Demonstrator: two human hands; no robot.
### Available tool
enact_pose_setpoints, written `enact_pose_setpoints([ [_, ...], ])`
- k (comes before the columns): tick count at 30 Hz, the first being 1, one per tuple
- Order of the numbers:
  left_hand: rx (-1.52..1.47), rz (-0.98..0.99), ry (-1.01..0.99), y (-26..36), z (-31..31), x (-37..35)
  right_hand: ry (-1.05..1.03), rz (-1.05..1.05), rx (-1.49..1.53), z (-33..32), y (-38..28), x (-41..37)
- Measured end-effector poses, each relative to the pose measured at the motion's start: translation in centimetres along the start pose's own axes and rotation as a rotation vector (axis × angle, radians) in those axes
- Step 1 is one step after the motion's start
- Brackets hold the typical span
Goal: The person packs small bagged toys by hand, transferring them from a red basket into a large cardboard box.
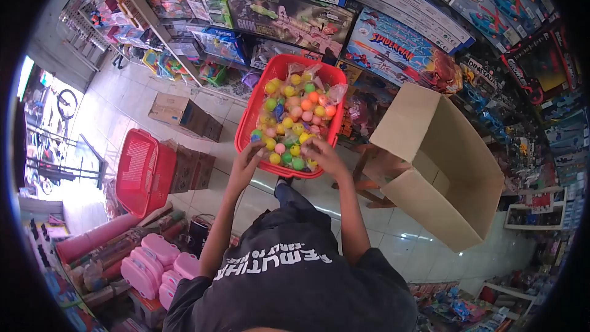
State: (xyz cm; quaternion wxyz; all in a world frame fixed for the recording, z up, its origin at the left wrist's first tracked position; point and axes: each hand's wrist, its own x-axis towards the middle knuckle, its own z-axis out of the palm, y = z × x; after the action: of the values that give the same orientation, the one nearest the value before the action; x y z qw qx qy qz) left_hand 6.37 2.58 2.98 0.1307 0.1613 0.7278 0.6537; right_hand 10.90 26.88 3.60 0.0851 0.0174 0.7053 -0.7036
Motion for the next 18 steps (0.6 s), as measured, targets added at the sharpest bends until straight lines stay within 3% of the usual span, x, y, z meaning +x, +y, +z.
enact_pose_setpoints([
  [1, 0.008, -0.004, -0.015, 0.3, 0.1, 1.3, 0.013, 0.001, 0.012, -0.3, 0.4, 1.3],
  [3, 0.022, -0.141, -0.123, 1.0, 0.2, 4.3, 0.114, 0.008, -0.266, -1.2, 1.5, 4.4],
  [7, 0.241, 0.034, -0.252, -1.3, 0.8, 9.7, 0.223, -0.01, -0.292, -2.1, 3.6, 8.4],
  [8, 0.221, -0.008, -0.298, -1.6, 1.0, 10.8, 0.233, -0.001, -0.284, -2.1, 4.0, 9.1],
  [10, 0.274, 0.033, -0.323, -2.8, 1.3, 12.9, 0.436, -0.229, -0.722, -2.0, 4.1, 10.5],
  [14, 0.412, 0.164, -0.344, -2.9, 2.2, 15.6, 0.515, -0.11, -0.802, -1.9, 4.5, 12.5],
  [18, 0.384, 0.08, -0.404, -4.6, 3.1, 16.9, 0.51, 0.026, -0.956, -1.5, 4.1, 13.6],
])
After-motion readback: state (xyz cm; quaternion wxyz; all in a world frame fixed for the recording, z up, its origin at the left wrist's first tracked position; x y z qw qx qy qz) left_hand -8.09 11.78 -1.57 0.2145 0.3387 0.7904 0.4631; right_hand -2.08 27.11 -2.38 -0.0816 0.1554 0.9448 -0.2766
